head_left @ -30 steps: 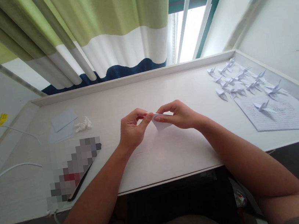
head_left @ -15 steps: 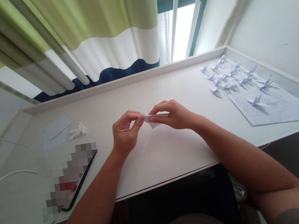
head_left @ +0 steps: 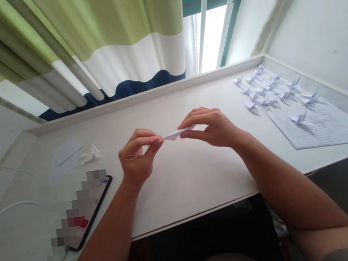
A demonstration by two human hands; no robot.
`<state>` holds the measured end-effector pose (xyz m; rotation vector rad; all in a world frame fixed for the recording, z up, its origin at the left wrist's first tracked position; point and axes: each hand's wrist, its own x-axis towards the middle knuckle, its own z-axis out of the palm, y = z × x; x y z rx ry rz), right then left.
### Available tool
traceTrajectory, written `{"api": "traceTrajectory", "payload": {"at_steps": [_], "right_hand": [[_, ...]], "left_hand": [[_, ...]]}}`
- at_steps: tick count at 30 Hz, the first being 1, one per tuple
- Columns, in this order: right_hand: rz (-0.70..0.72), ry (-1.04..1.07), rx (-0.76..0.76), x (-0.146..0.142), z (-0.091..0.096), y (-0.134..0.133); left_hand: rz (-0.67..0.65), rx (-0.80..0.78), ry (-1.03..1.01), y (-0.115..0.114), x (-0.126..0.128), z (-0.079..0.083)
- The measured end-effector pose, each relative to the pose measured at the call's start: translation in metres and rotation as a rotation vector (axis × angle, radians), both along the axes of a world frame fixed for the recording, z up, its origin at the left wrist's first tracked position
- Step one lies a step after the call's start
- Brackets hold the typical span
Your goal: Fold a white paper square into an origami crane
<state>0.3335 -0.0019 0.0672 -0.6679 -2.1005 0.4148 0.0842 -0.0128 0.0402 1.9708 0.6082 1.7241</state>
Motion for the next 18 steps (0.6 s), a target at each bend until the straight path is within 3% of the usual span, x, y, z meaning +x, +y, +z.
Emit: {"api": "traceTrajectory", "payload": {"at_steps": [12, 18], "right_hand": [[0.077, 0.042, -0.024, -0.0031, 0.0040, -0.0052], [0.086, 0.034, -0.010, -0.0047, 0.0066, -0.0088]], "left_hand": [[0.099, 0.187, 0.215, -0.0020, -0.0076, 0.0047], [0.100, 0.211, 0.217, -0.0019, -0.0064, 0.0068]]}}
